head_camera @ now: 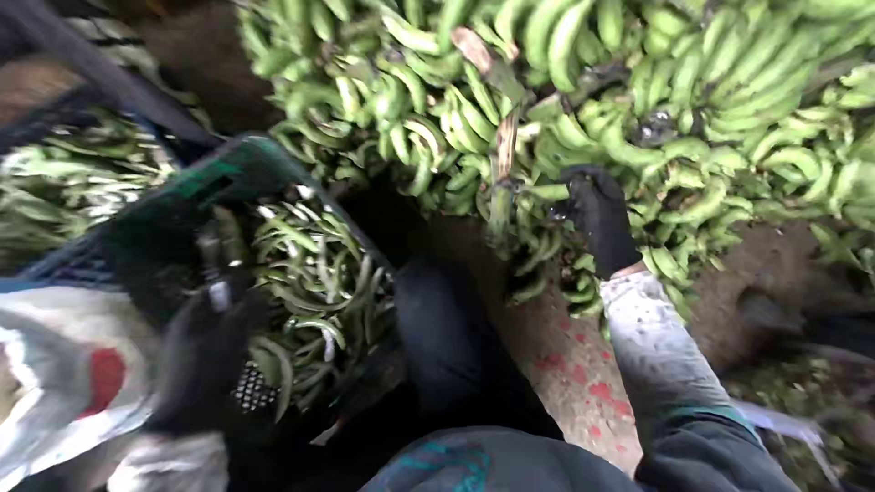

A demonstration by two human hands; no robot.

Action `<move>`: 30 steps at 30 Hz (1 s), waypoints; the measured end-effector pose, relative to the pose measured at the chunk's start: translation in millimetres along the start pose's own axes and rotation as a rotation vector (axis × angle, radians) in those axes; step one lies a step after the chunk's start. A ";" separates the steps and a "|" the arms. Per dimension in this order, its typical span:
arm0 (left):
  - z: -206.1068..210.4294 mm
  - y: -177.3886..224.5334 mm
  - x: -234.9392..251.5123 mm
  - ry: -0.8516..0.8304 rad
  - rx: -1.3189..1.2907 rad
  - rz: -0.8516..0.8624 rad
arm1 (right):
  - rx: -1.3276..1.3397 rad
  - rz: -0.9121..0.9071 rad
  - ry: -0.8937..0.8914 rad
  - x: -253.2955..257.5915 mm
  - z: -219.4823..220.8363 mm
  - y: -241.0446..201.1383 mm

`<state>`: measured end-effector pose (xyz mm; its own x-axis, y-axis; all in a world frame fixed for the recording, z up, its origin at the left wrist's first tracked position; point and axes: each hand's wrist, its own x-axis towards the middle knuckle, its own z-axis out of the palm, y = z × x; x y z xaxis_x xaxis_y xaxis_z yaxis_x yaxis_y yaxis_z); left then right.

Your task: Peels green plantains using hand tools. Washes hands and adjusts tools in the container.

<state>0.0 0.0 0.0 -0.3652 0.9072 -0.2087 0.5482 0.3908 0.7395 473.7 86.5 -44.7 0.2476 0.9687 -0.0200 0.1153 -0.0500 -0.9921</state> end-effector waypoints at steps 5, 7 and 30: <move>-2.1 38.4 8.1 -0.164 -0.536 0.013 | 0.419 -0.212 -0.307 33.6 131.8 -92.8; -10.2 24.8 20.4 -0.337 -0.786 0.097 | 0.589 -0.167 -0.486 24.1 185.2 -114.0; -1.3 -20.4 9.1 -0.079 -0.758 0.287 | 0.200 -0.087 -0.824 -60.0 308.2 -102.0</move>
<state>-15.5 0.1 -16.2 -0.2181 0.9754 0.0309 -0.0563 -0.0442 0.9974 150.5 108.5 19.4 -0.5424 0.8386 0.0504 -0.0896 0.0018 -0.9960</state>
